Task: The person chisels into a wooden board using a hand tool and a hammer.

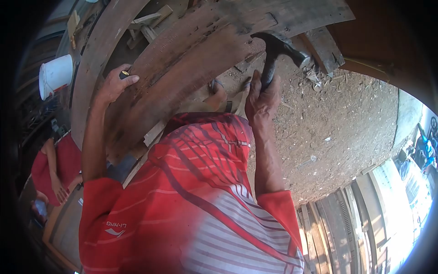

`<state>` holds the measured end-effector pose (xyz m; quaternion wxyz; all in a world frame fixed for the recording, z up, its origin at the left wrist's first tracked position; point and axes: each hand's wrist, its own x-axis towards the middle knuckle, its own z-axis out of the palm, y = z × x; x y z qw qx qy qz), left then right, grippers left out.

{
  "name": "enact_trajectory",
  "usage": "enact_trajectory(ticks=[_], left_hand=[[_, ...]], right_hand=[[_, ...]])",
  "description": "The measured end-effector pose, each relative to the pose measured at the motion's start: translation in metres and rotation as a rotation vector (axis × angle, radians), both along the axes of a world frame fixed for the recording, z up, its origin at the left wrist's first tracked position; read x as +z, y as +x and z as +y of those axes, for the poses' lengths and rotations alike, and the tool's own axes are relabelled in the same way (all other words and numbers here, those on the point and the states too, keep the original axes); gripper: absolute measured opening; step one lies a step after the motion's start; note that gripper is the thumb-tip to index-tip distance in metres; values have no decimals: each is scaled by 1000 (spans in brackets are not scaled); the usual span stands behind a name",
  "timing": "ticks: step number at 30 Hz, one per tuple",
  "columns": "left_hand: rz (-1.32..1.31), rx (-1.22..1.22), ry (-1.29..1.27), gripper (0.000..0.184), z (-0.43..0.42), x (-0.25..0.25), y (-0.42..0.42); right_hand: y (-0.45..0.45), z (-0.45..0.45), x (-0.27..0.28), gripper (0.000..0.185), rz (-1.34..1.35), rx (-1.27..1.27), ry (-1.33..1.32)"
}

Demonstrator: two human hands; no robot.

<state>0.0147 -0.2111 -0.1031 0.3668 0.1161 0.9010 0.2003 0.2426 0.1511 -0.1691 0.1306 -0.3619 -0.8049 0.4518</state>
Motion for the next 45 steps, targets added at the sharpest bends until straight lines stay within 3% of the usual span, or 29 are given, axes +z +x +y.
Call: enact_trajectory(ticks=[3, 9, 13, 15, 20, 21, 22, 27, 30, 34, 36, 39, 42, 43, 45], left_hand=[[-22, 14, 2, 71, 4, 6, 1], [-9, -7, -10, 70, 3, 4, 0], [9, -44, -43, 70, 6, 5, -2], [87, -83, -66, 69, 1, 0, -3], [-84, -4, -85, 67, 10, 10, -2], [-93, -1, -97, 66, 10, 10, -5], [-71, -15, -49, 66, 12, 11, -7], [54, -56, 89, 66, -3, -6, -4], [-104, 18, -50, 70, 6, 6, -8], [-178, 8, -101, 84, 10, 12, -15], [-194, 27, -69, 88, 11, 13, -15], [-104, 68, -107, 84, 14, 16, -7], [-126, 50, -147, 79, 4, 3, -14], [-75, 37, -122, 76, 3, 10, -12], [35, 33, -90, 71, 6, 26, -1]], right_hand=[[-1, 0, 9, 32, -132, 52, 15], [-2, -7, 8, 30, 13, -85, -13], [0, -5, 1, 33, -175, 2, -32], [-2, -3, 6, 33, -121, -19, -13], [0, -4, 1, 32, 85, -160, -66], [0, -5, 0, 33, 40, -106, -29], [-3, -2, 14, 33, -197, -18, 3], [-8, 5, 7, 32, -1, -197, -93], [-4, 16, 3, 33, -148, -82, 22], [5, 23, -6, 30, -88, -57, -11], [4, 26, -16, 30, 73, -136, -99], [-5, 36, -4, 30, 244, -243, -225], [-18, 50, 11, 32, 83, -220, -98], [-19, 58, 2, 33, -67, -85, 139], [-14, 65, 2, 35, -22, -148, -91]])
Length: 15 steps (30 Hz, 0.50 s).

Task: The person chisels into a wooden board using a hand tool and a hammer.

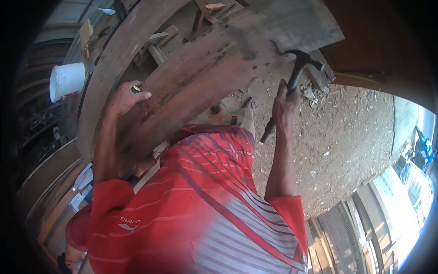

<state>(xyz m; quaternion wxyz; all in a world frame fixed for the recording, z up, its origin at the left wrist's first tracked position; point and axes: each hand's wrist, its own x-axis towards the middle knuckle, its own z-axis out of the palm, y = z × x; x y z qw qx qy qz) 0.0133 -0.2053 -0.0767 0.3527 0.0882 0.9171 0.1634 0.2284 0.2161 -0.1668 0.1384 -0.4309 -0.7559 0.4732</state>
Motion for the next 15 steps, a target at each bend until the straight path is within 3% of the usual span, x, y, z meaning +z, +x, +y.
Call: enact_trajectory(ticks=[3, 4, 7, 10, 15], left_hand=[[192, 94, 8, 63, 7, 55, 31], [311, 133, -7, 52, 14, 75, 48], [596, 155, -55, 48, 30, 109, 95], [781, 161, 9, 45, 25, 95, 126], [854, 250, 51, 46, 30, 86, 155]], right_hand=[[0, -2, 7, 35, 162, -34, -287], [-2, -6, 8, 34, 222, -41, -326], [-16, -11, 13, 32, 385, -92, -401], [-24, -15, 15, 28, 508, -149, -453], [-34, -3, 38, 28, 594, -213, -425]])
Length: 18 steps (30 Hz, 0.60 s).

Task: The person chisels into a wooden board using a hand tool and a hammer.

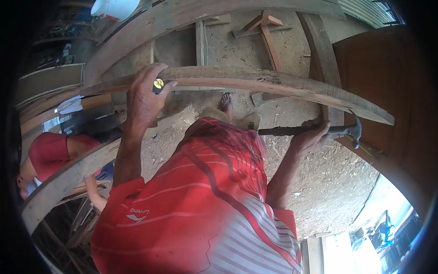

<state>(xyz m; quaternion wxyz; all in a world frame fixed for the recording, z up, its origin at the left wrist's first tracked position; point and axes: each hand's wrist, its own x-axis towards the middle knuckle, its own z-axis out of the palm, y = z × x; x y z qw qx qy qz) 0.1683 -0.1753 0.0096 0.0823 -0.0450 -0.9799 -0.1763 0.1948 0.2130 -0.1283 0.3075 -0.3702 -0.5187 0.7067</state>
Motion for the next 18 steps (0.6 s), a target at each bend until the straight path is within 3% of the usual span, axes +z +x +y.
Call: enact_trajectory(ticks=[3, 5, 8, 10, 11, 12, 13, 15, 18], left_hand=[[44, 20, 24, 46, 5, -4, 8], [31, 41, 92, 47, 9, -4, 11], [-23, 53, 23, 48, 13, 7, 15], [-26, 63, -10, 45, 9, -1, 15], [8, 58, -10, 44, 8, -5, 14], [39, 45, -3, 43, 7, -8, 13], [48, 41, 3, 43, 7, -9, 16], [68, 36, 17, 43, 6, -9, 18], [24, 45, 16, 43, 5, -8, 19]], right_hand=[[-10, 22, 24, 32, 64, -20, 85], [-16, 51, 24, 29, 101, -95, 302], [-18, 80, 44, 24, -2, -29, 466], [-20, 97, 50, 33, 154, 109, 645], [-20, 116, 49, 35, -49, 159, 708], [-23, 119, 55, 37, 37, 267, 744], [-23, 130, 56, 39, 0, 334, 958], [-30, 152, 50, 44, -180, 469, 1132], [-42, 164, 50, 52, -380, 657, 1084]])
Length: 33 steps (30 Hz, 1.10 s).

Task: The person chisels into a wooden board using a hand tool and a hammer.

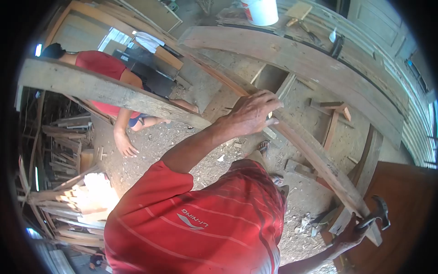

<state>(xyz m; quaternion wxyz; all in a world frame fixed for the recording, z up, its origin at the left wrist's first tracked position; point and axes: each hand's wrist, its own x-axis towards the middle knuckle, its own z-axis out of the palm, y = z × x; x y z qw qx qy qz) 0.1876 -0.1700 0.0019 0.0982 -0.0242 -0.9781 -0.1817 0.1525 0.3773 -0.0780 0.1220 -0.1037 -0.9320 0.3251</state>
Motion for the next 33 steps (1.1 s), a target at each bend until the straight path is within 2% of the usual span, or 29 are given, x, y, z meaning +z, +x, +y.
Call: enact_trajectory(ticks=[3, 6, 7, 10, 11, 14, 18, 19, 22, 23, 26, 29, 32, 33], left_hand=[[-2, -3, 19, 44, -2, -8, -1], [-46, 4, 51, 45, 0, -6, -1], [-44, 6, 54, 46, 1, -11, -1], [-47, -14, 37, 47, -4, -12, -1], [-39, -19, 34, 47, -5, -14, 1], [-32, -16, 12, 47, 0, -13, 12], [79, 47, -7, 43, 22, -32, 42], [106, 69, -17, 41, 30, -28, 53], [-85, 138, 51, 39, 58, -1, 84], [57, 143, -9, 37, 64, -17, 91], [-18, 205, -23, 35, 87, -10, 108], [93, 215, -21, 32, 106, -10, 121], [-37, 240, 48, 27, 129, 2, 131], [-41, 231, 27, 23, 136, 6, 137]], right_hand=[[-2, -35, 38, 59, 71, 198, 41], [-14, -6, 20, 59, 146, 312, 201], [-12, -21, 33, 55, 136, 284, 198], [-24, -1, 21, 32, 64, 234, 59], [-20, -8, 26, 28, 98, 217, 122], [-14, -9, 29, 34, 121, 258, -83], [-12, 3, 42, 37, 134, 372, 120], [-15, 12, 40, 37, 84, 362, 78], [-19, 33, 37, 39, 118, 412, -43], [2, -4, 82, 39, 247, 467, 210], [-8, 19, 88, 45, 259, 592, 28], [-6, 26, 109, 39, 356, 563, 389], [-10, 27, 136, 38, 450, 593, 715], [-13, 32, 134, 42, 428, 569, 517]])
